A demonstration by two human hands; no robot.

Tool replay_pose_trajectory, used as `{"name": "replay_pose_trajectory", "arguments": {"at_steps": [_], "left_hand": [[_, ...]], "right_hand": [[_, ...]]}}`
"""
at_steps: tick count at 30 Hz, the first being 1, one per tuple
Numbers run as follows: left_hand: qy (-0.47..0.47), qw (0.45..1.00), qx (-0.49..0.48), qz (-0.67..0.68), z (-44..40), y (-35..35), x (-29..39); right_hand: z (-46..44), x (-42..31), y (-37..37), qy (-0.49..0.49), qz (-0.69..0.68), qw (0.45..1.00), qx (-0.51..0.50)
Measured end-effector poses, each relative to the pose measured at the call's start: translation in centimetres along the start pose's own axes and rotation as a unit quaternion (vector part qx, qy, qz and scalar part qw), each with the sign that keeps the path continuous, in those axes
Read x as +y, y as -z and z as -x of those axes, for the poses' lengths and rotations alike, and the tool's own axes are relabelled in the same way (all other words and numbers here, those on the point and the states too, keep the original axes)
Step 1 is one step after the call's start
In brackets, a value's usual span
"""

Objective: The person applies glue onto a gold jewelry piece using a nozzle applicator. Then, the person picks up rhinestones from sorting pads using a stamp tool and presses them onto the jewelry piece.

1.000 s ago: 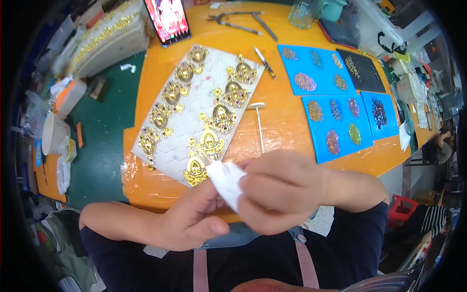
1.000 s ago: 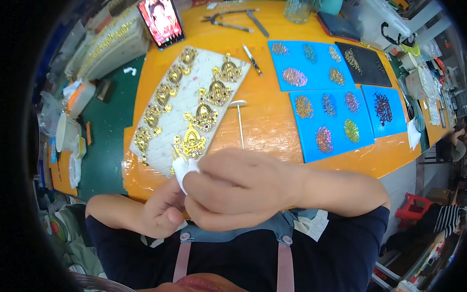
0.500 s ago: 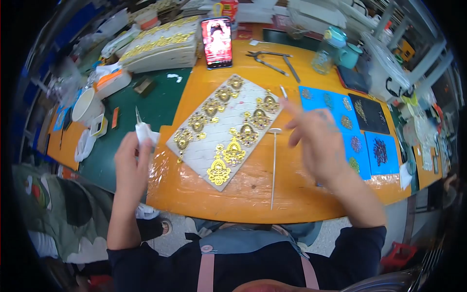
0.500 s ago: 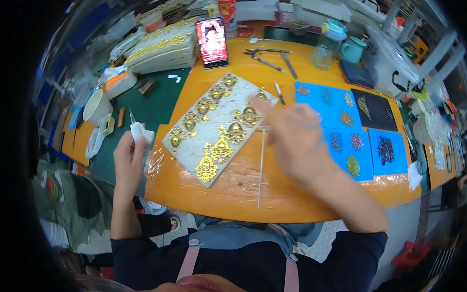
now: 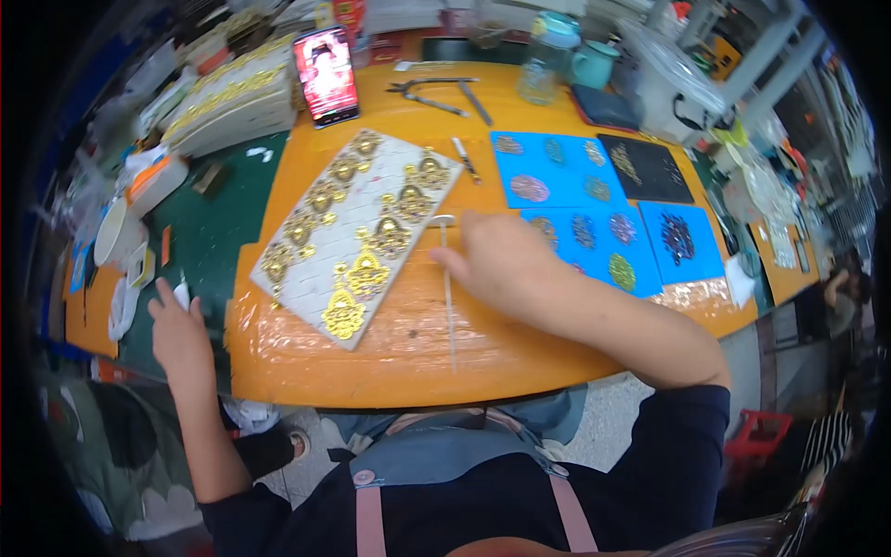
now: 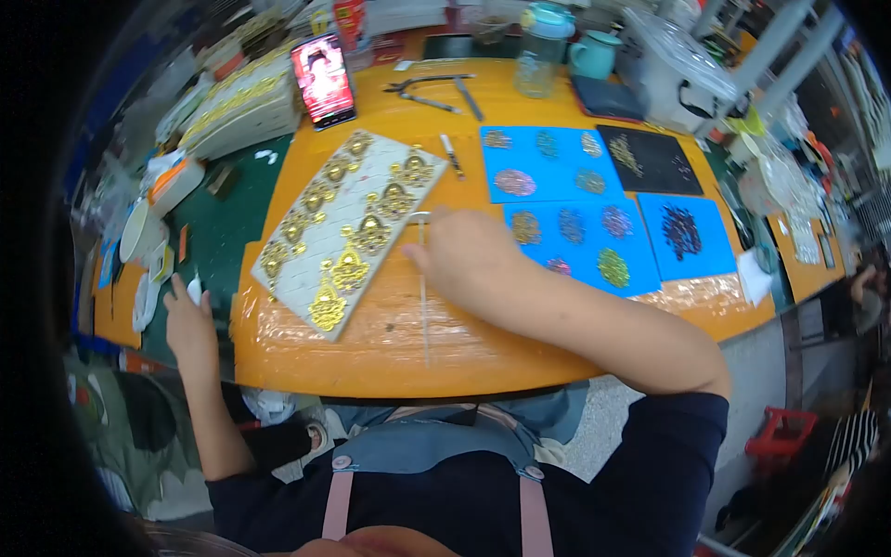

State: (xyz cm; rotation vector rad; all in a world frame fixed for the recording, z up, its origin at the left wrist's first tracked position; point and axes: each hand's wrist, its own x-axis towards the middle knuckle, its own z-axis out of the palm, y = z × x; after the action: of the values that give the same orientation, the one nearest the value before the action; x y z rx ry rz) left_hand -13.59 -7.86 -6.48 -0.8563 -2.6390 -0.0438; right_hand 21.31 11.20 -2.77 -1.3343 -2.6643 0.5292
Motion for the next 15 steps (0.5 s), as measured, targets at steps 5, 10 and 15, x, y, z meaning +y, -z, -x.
{"name": "replay_pose_trajectory", "arguments": {"at_steps": [5,10,15], "left_hand": [[-0.275,0.933,0.177,0.149,5.3,8.2,7.5],[-0.669,0.684,0.059,0.285,12.0,8.1,10.8],[-0.786,0.578,0.046,0.215,13.5,6.7,14.3]], "right_hand": [[-2.3,0.7,-1.9,0.028,0.022,0.999,-0.017],[-0.2,2.0,3.3,0.011,-0.064,0.997,-0.038],[2.9,7.7,9.2,0.123,-0.055,0.990,0.048]]}}
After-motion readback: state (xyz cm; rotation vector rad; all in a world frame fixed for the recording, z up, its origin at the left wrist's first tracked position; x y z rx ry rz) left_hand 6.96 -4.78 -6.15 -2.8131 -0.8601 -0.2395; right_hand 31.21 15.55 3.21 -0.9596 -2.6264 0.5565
